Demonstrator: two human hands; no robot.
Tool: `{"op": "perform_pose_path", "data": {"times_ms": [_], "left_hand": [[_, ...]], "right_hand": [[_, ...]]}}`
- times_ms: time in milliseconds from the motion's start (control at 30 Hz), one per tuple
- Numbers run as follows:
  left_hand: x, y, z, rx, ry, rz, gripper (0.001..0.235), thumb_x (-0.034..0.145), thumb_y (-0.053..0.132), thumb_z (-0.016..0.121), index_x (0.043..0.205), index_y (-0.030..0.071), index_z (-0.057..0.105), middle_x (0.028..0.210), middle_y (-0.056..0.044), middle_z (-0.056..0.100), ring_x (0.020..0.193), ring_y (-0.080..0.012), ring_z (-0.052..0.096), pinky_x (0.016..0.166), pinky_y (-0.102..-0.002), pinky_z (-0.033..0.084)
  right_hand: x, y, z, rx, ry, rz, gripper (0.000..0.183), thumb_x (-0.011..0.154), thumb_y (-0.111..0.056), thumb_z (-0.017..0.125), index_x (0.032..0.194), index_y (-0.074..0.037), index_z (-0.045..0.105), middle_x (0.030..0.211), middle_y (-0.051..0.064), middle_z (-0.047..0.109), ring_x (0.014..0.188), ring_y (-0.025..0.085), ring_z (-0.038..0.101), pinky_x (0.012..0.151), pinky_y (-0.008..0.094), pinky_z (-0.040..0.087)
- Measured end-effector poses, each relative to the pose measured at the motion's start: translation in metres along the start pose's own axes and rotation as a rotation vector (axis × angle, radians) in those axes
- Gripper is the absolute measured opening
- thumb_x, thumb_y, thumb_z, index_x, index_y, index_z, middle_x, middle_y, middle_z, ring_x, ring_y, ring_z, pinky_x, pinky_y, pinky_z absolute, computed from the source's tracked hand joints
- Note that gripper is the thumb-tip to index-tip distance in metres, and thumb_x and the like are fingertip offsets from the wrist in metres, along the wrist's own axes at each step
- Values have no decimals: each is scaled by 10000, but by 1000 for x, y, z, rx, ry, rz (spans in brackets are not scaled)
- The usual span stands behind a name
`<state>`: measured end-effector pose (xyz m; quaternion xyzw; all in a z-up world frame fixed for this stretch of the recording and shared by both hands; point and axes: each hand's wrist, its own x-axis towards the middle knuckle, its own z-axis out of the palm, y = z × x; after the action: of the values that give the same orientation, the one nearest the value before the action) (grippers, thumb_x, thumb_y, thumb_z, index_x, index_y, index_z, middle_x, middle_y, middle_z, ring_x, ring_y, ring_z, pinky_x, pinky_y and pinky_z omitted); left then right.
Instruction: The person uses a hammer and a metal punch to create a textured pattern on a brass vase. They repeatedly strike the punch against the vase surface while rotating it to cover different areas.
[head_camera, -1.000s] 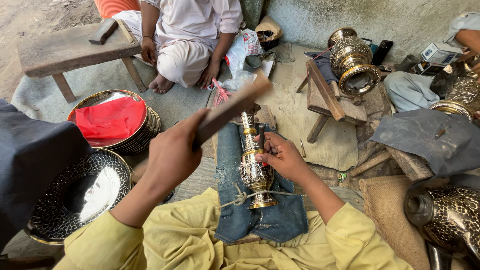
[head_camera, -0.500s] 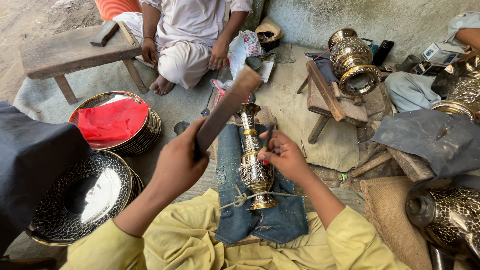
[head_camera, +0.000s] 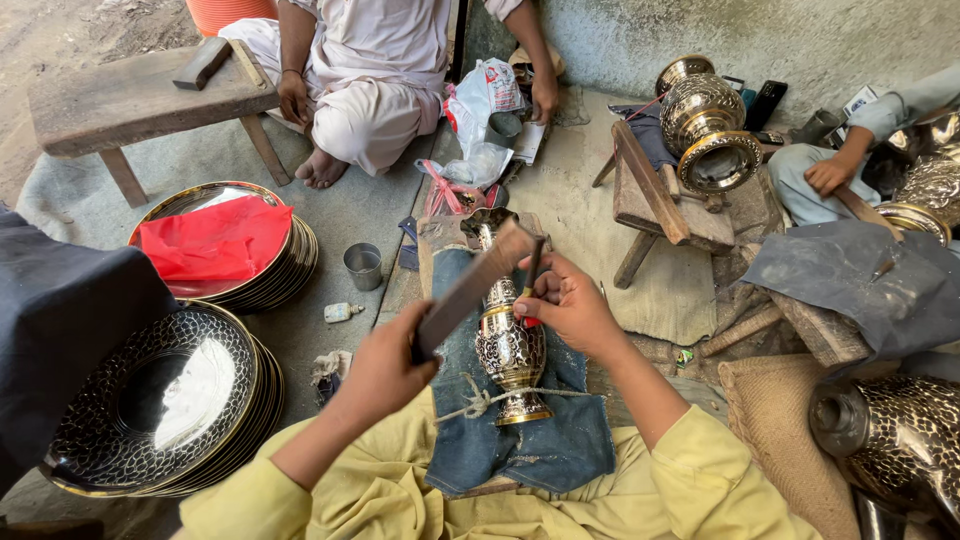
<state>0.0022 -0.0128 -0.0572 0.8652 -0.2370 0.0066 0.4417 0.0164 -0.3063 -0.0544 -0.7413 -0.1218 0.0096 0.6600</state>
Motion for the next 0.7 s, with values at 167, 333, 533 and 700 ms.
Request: {"op": "perform_pose_path", "data": {"times_ms": [167, 333, 533, 700], "left_hand": [[48, 36, -61, 377, -95, -88, 609, 776, 75, 707, 1357, 190, 566, 1005, -168, 736, 922, -387, 713, 777, -513, 558], [83, 53, -87, 350, 53, 30, 551, 728, 57, 702, 1259, 180, 624, 969, -162, 729, 914, -397, 694, 768, -518, 534], [89, 61, -91, 607, -137, 72, 403, 779, 19, 634, 1148, 175, 674, 953, -147, 740, 932, -381, 708, 760, -523, 547], [93, 68, -91, 452, -46, 23, 351, 787, 33, 653, 1132, 80, 612, 909, -218, 708, 894, -450, 672, 725, -553, 518]], "right_hand": [[2, 0, 4, -29, 1, 47, 523, 901, -20, 743, 1379, -48, 533, 794, -3, 589, 743, 58, 612, 657, 210, 521], [4, -1, 5, -37, -7, 82, 541, 893, -22, 725, 1391, -64, 518, 789, -13, 573, 732, 50, 602, 639, 213, 530], [3, 1, 3, -55, -18, 68, 511, 906, -20, 724, 1375, -60, 525, 791, -5, 587, 736, 49, 608, 655, 213, 527], [4, 3, 2, -77, -17, 38, 513, 910, -20, 736, 1381, -60, 536, 794, -10, 556, 728, 47, 573, 646, 215, 494]]}}
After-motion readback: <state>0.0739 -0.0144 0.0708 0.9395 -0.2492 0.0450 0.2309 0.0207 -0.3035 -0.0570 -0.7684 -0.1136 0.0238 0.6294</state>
